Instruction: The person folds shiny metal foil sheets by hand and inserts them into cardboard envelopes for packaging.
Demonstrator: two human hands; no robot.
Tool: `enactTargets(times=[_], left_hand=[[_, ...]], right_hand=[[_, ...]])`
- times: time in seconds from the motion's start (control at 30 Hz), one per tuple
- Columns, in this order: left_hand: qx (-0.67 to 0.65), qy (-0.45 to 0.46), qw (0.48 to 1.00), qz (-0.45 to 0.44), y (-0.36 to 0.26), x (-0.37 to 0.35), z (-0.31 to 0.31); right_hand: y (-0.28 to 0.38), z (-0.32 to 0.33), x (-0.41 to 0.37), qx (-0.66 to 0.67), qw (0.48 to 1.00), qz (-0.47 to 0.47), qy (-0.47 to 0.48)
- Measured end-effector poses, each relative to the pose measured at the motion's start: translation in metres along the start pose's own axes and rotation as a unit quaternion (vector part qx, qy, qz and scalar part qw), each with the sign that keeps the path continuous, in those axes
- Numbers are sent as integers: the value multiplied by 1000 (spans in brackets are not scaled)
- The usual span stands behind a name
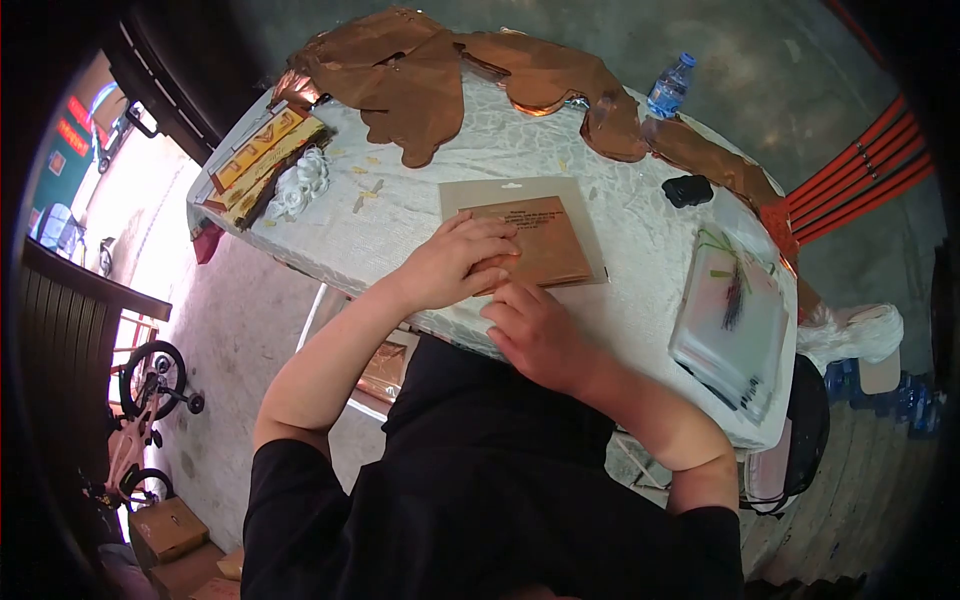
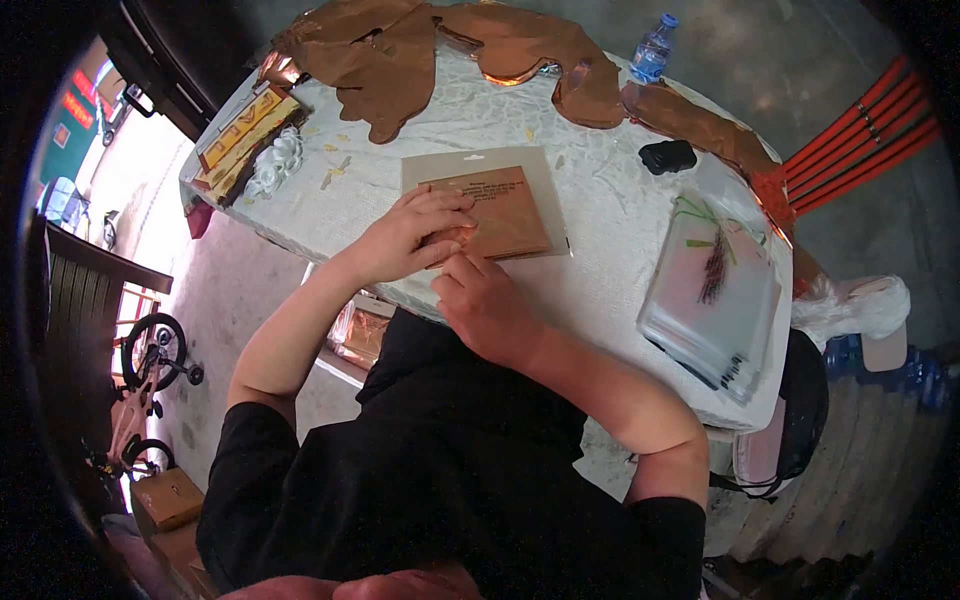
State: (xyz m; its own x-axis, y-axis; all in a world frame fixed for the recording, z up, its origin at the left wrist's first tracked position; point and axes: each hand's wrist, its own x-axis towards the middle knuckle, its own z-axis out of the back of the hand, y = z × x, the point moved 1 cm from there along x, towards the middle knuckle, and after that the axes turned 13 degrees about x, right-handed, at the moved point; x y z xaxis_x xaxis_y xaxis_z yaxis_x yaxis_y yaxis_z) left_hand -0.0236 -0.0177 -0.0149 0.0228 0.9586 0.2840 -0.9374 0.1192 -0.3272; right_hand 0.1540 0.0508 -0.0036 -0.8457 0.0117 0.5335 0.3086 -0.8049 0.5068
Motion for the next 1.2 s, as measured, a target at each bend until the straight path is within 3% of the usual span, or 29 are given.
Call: enactTargets(times=[0.17,0.27,0.4,0.6,0.67,0.8,0.87,1.07,1.2], left_hand=[[7,3,1000,1,0,0,1],[7,-5,1000,0,-1,0,0],[7,-12,1000,-5,0,0,-1],[18,-10,1000,6,0,0,-2],[20,-9,1000,6,0,0,-1],[4,-8,1000,6,-1,0,0],[3,-2,1000,12,-2,0,2],[-5,0,1000,3,0,1,0],[-6,-4,1000,0,-2,1,2]], right_hand=[[-3,12,0,76,987,-100,96],[-6,5,7,70,997,-30,28],[-7,-7,8,81,993,-79,28],[-8,-5,15,25,989,-92,108],[-8,-7,16,-5,993,-42,108],[-6,-8,22,-24,988,-54,142],[-10,-11,22,-53,993,34,101],[-16,-8,19,-22,988,3,152],[-20,-1,16,21,991,31,132]])
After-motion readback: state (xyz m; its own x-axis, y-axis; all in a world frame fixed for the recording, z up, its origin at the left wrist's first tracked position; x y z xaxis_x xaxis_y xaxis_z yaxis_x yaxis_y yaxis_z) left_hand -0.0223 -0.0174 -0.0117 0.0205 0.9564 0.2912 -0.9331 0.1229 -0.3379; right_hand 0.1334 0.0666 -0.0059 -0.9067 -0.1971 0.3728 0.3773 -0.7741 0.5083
